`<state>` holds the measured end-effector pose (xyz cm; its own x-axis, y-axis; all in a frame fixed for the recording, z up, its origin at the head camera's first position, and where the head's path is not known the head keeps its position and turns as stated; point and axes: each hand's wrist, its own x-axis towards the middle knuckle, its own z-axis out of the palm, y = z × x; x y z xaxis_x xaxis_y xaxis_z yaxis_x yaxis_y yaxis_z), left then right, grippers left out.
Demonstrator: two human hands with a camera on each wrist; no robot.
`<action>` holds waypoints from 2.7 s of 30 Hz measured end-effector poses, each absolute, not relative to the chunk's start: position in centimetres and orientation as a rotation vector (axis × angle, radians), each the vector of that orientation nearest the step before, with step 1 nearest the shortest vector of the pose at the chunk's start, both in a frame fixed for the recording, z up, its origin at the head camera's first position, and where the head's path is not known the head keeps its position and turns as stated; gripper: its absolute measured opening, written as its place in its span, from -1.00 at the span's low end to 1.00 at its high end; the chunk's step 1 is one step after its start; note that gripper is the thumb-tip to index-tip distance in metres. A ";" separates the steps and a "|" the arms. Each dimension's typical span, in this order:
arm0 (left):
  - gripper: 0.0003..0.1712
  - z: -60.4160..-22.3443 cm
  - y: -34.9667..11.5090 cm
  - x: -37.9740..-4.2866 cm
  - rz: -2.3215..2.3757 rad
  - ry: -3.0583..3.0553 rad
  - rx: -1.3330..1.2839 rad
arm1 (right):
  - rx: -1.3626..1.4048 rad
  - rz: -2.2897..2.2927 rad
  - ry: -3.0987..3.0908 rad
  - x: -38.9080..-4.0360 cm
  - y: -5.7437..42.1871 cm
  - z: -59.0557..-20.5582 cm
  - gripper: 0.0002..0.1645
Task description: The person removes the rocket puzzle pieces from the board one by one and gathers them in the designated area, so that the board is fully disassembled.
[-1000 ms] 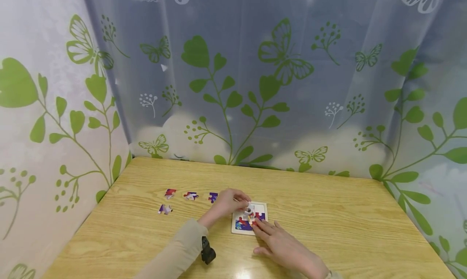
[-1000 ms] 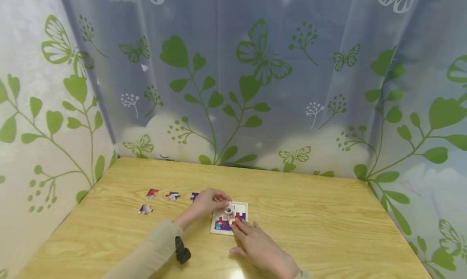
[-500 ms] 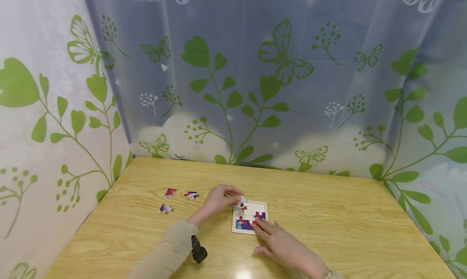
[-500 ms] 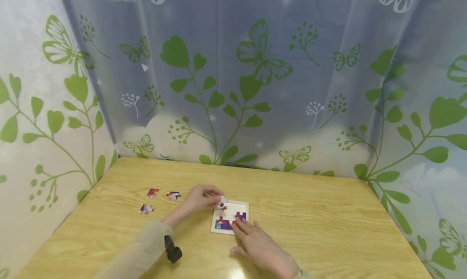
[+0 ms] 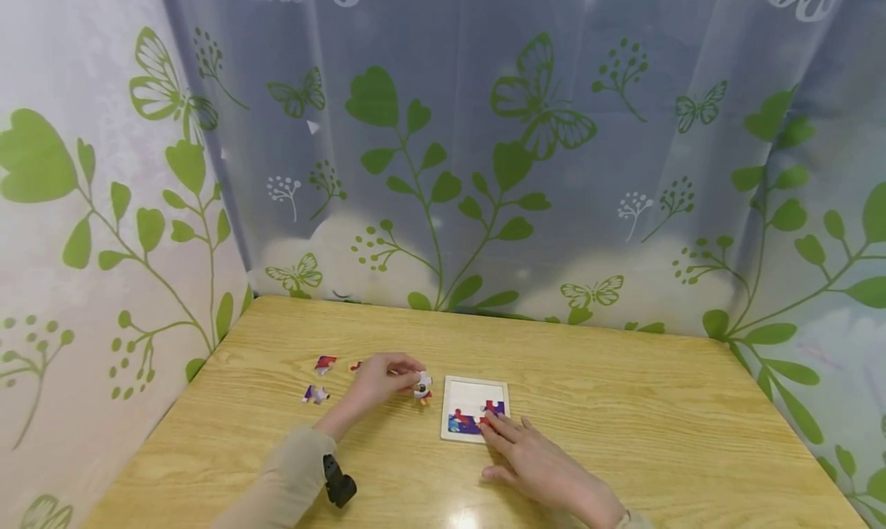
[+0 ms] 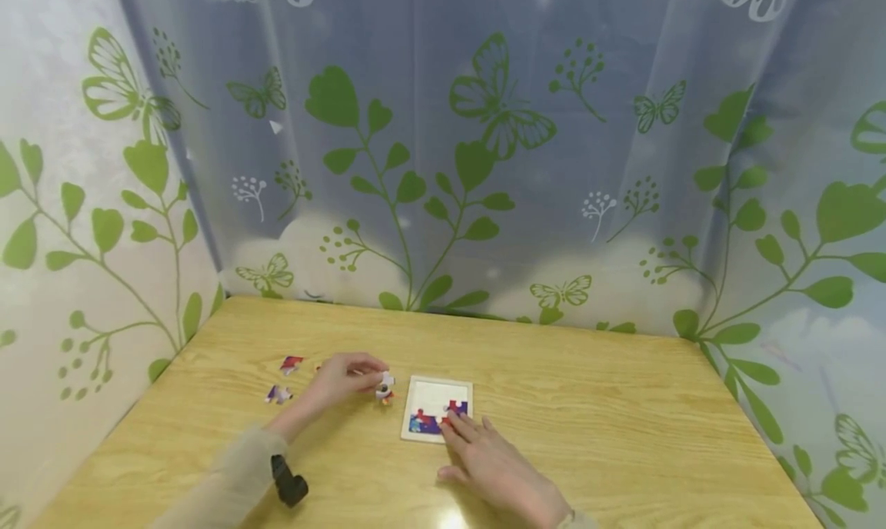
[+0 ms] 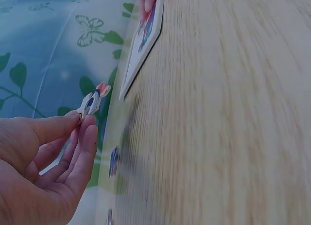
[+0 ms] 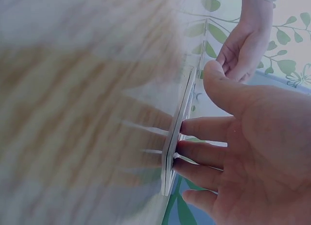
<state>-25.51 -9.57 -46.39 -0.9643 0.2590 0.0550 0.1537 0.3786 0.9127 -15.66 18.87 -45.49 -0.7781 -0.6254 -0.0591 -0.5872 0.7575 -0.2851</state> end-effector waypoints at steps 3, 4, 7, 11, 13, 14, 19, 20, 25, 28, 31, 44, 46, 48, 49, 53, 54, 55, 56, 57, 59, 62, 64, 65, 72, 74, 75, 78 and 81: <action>-0.85 -46.4 -10.7 -25.4 1.664 2.524 0.343 | -0.972 -0.383 2.798 -15.6 19.0 -45.5 -0.17; -0.84 -46.4 -11.1 -25.4 1.665 2.524 0.330 | -0.974 -0.384 2.798 -15.6 19.0 -45.5 -0.17; -0.84 -46.4 -12.3 -25.2 1.664 2.542 0.320 | -0.979 -0.392 2.797 -15.6 19.0 -45.5 -0.17; -0.82 -46.3 -13.9 -25.1 1.627 2.591 0.292 | -0.988 -0.391 2.799 -15.6 19.0 -45.5 -0.18; -0.81 -46.2 -14.7 -25.0 1.608 2.614 0.258 | -0.991 -0.388 2.802 -15.6 19.0 -45.5 -0.18; -0.81 -46.1 -15.1 -24.9 1.606 2.618 0.241 | -0.991 -0.388 2.802 -15.6 19.0 -45.4 -0.18; -0.80 -46.1 -16.9 -24.9 1.573 2.662 0.199 | -0.995 -0.388 2.806 -15.7 19.0 -45.4 -0.18; -0.80 -46.1 -17.2 -24.9 1.567 2.665 0.189 | -0.996 -0.389 2.806 -15.7 19.1 -45.4 -0.18; -0.81 -46.2 -18.2 -24.9 1.496 2.696 0.153 | -0.995 -0.388 2.803 -15.7 19.1 -45.5 -0.18; -0.85 -46.4 -18.5 -24.9 1.446 2.717 0.142 | -0.987 -0.395 2.796 -15.7 19.1 -45.4 -0.18; -0.88 -46.5 -18.6 -24.9 1.407 2.733 0.179 | -0.988 -0.399 2.795 -15.6 19.1 -45.4 -0.18; -0.73 -46.9 -18.3 -24.6 1.266 2.839 0.300 | -0.977 -0.401 2.795 -15.8 19.0 -45.6 -0.19; -0.74 -47.0 -18.1 -24.5 1.244 2.861 0.316 | -0.975 -0.392 2.796 -15.7 19.0 -45.6 -0.19; -0.75 -47.0 -18.0 -24.5 1.214 2.884 0.326 | -0.975 -0.392 2.795 -15.7 19.0 -45.6 -0.19; -0.76 -47.1 -17.9 -24.5 1.199 2.891 0.327 | -0.977 -0.398 2.793 -15.7 19.0 -45.6 -0.20; -0.78 -47.0 -17.7 -24.5 1.164 2.900 0.332 | -0.970 -0.402 2.792 -15.7 19.0 -45.6 -0.20; -0.78 -47.0 -17.7 -24.5 1.159 2.901 0.335 | -0.967 -0.405 2.791 -15.7 19.0 -45.6 -0.20; -0.79 -47.0 -17.7 -24.5 1.153 2.903 0.338 | -0.964 -0.404 2.790 -15.7 19.0 -45.6 -0.20; -0.79 -47.0 -17.7 -24.5 1.149 2.908 0.347 | -0.963 -0.406 2.791 -15.7 19.0 -45.6 -0.20; -0.79 -47.0 -17.7 -24.5 1.145 2.913 0.351 | -0.959 -0.403 2.790 -15.8 19.0 -45.6 -0.20; -0.79 -47.0 -17.7 -24.5 1.136 2.927 0.362 | -0.958 -0.406 2.790 -15.8 19.0 -45.6 -0.20; -0.84 -47.1 -17.6 -24.5 1.141 2.943 0.356 | -0.962 -0.418 2.787 -15.8 19.0 -45.5 -0.20; -0.87 -47.0 -17.6 -24.5 1.157 2.952 0.325 | -0.963 -0.420 2.784 -15.7 19.0 -45.4 -0.19; -0.88 -47.0 -17.5 -24.5 1.174 2.952 0.302 | -0.965 -0.425 2.782 -15.7 19.1 -45.4 -0.19; -0.82 -46.4 -16.8 -24.7 1.309 2.951 0.269 | -0.951 -0.464 2.761 -15.8 19.1 -45.2 -0.18; -0.80 -46.3 -16.4 -24.8 1.350 2.941 0.328 | -0.953 -0.487 2.753 -15.9 19.2 -45.2 -0.19; -0.80 -46.2 -16.1 -24.8 1.364 2.936 0.355 | -0.954 -0.498 2.750 -15.9 19.2 -45.2 -0.19; -0.77 -45.9 -15.4 -24.8 1.415 2.895 0.430 | -0.960 -0.519 2.748 -16.0 19.3 -45.2 -0.20; -0.77 -45.9 -14.6 -24.8 1.447 2.861 0.475 | -0.960 -0.530 2.753 -16.1 19.3 -45.3 -0.22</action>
<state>-24.85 -14.57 -45.85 -0.9523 0.2133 0.2185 0.3024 0.5596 0.7716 -16.09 19.30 -45.27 -0.7757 -0.6291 -0.0497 -0.5656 0.7280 -0.3874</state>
